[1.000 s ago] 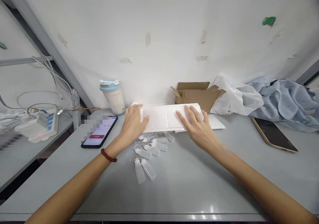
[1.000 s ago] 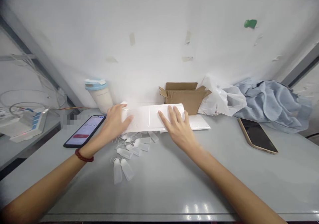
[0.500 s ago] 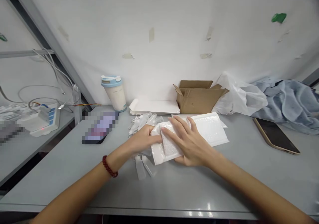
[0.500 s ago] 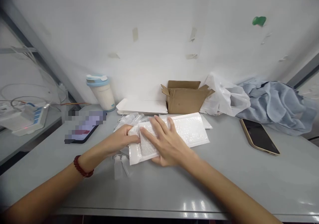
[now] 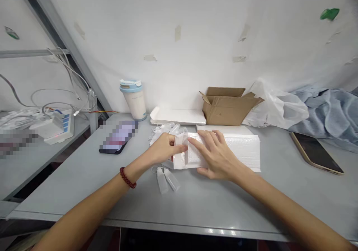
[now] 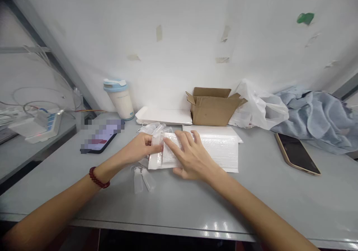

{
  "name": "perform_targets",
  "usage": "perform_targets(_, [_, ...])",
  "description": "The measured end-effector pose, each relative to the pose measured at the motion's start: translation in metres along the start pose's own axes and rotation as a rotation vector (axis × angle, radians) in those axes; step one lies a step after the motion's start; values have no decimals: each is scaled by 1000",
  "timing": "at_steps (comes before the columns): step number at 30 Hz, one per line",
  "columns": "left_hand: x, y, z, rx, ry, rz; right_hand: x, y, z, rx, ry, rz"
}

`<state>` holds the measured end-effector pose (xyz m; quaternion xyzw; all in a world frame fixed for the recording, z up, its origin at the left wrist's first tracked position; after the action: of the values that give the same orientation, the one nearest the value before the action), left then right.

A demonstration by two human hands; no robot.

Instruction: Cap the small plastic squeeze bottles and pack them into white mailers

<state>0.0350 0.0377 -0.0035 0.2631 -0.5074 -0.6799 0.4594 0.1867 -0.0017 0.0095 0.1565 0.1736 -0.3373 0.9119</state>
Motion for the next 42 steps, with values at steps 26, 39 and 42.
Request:
perform_targets(26, [31, 13, -14, -777, -563, -39, 19, 44, 6, -248, -71, -266])
perform_targets(39, [38, 26, -28, -661, -533, -171, 21, 39, 2, -365, -99, -316])
perform_targets(42, [44, 29, -26, -673, -565, -149, 22, 42, 0, -367, -105, -335])
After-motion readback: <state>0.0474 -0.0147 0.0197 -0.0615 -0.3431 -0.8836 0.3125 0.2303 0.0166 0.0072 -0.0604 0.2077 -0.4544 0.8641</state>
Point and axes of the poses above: each hand's wrist, its own x-axis away from the middle knuckle, its own z-axis out of the back of the hand, y = z × x, the point moved 5 cm from there along -x, towards the middle knuckle, and after that the axes turned 3 degrees about -x, right-handed, at the moved point
